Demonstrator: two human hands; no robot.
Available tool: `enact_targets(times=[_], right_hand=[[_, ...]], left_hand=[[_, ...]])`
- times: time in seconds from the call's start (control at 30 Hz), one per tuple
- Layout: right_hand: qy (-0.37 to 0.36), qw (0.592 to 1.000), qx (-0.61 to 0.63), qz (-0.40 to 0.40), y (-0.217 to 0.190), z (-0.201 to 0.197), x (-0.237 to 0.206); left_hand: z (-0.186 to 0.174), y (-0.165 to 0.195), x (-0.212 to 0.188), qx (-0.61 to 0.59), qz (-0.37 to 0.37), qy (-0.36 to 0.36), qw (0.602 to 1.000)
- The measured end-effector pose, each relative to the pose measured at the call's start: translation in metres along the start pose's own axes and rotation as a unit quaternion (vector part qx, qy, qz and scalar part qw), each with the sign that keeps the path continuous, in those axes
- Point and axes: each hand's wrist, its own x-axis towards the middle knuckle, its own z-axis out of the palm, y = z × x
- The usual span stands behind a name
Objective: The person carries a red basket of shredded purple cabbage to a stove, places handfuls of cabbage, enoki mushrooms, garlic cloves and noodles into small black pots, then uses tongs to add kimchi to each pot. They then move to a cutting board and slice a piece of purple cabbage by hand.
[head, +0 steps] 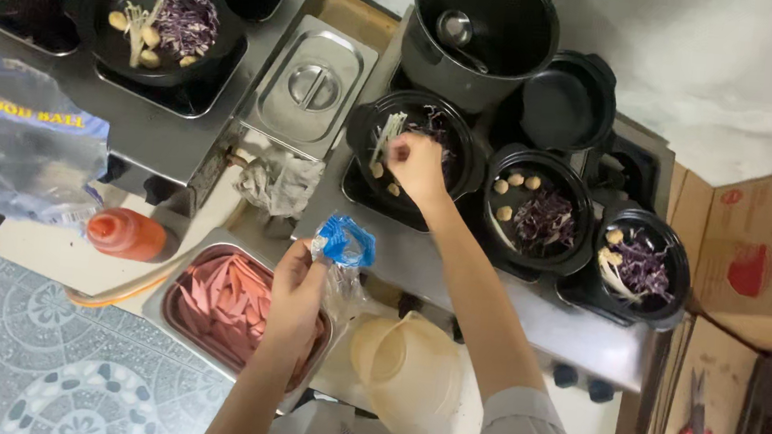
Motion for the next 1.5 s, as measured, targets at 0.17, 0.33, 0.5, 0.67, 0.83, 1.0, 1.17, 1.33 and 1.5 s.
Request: enact_targets(times=[0.17,0.33,0.5,0.67,0.83,1.0,1.17,1.33,1.5], right_hand=[[-0.064,0.992,0.087,0.057,-0.029,-0.045,-0.021],[0.025,0.972,0.162,0.167,-0.101,-0.117,-0.071],[-0.024,0.993,0.102,0.044,-0.188,-0.174,-0.140],[-0.022,0.996,-0.079,-0.041,-0.219,-0.208,-0.169],[-0.026,0.998,-0.049,-0.009,-0.207,-0.234,-0.191],[0.001,0.996,0.022,0.089,-0.188,-0.245,-0.217],[0.040,0.989,0.058,0.131,-0.163,-0.254,-0.230],[0.133,0.944,0.241,0.184,-0.138,-0.261,-0.233],[0.198,0.900,0.326,0.210,-0.104,-0.275,-0.221]], left_hand=[[-0.007,-0.012,0.010,0.004,0.002,-0.069,0.998],[0.000,-0.028,0.012,0.068,-0.013,-0.134,0.989],[0.034,-0.035,-0.005,-0.062,-0.033,-0.199,0.977],[0.059,-0.044,-0.030,-0.060,0.001,-0.280,0.958],[0.084,-0.060,-0.045,-0.024,-0.009,-0.288,0.957],[0.109,-0.068,-0.061,0.036,0.000,-0.297,0.954],[0.127,-0.067,-0.074,0.008,-0.036,-0.312,0.949],[0.138,-0.078,-0.070,0.013,-0.136,-0.237,0.962],[0.135,-0.101,-0.050,-0.020,-0.166,-0.180,0.969]])
